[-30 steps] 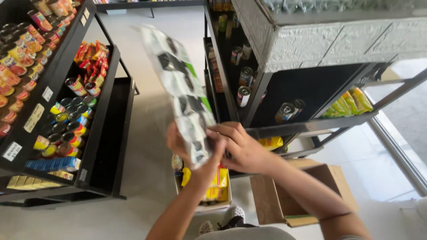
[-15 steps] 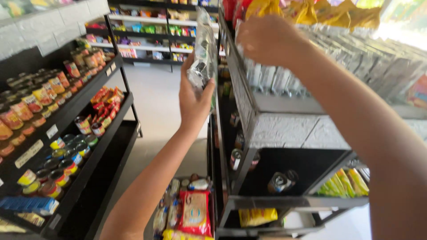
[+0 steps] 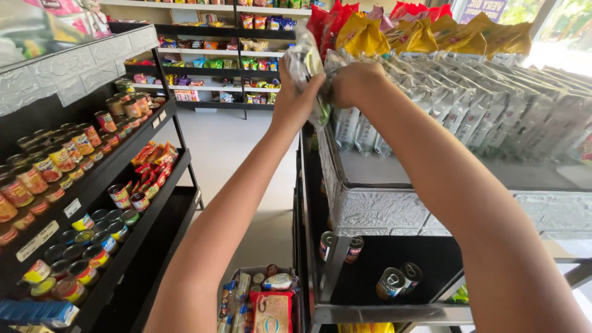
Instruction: The person unpacks small, individually wrapped packages from a cardboard box on the floor and arranges them on a display shelf. They repeatedly move between the box and the shelf, placing the items in neat rows alongside other packaged goods.
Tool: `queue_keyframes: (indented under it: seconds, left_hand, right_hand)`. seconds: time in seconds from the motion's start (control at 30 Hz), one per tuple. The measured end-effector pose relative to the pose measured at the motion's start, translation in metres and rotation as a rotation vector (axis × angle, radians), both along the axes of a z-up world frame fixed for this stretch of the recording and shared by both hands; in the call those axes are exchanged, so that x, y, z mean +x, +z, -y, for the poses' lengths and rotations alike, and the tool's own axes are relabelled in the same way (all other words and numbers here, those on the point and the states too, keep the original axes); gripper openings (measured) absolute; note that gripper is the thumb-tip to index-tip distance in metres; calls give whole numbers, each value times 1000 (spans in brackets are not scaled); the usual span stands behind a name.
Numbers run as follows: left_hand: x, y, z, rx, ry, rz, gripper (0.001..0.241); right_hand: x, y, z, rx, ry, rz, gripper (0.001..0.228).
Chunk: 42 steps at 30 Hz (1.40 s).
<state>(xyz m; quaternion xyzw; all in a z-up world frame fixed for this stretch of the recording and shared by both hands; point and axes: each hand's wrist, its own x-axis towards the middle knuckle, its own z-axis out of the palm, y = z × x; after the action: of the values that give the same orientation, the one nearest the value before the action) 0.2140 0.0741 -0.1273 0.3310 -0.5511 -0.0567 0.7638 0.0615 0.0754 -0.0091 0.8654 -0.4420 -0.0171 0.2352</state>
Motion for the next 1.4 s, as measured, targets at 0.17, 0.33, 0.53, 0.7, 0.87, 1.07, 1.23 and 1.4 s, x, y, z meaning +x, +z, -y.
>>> queue_keyframes:
  seconds: [0.17,0.33,0.53,0.7,0.87,1.07,1.23,1.4]
  left_hand:
    - [-7,48,-59,551,-72,-158,119]
    - [10,37,-44,500,-120,187,115]
    - [28,32,-4,425,-527,-31,116]
    - [11,38,30,465,-435,-12,111]
    - [1,36,59,601,12,136,103]
    - [-15,32,63,339,-250,138,106]
    - [-15,32,80,501,57,222,110]
    - [-30,32,73,442,61,111,110]
  right_hand:
    - [-8,2,23,20,0,76,46]
    - [-17,2,41,80,231,297,48]
    - [-21,-1,36,79,263,406,66]
    - [-27,-2,44,26,278,427,61]
    - [-29,-3,61,2,528,633,42]
    - [-27,6,81,12,345,562,40]
    - [-47,17,105,-19,336,495,32]
    - [-35,27,103,-696,796,305,58]
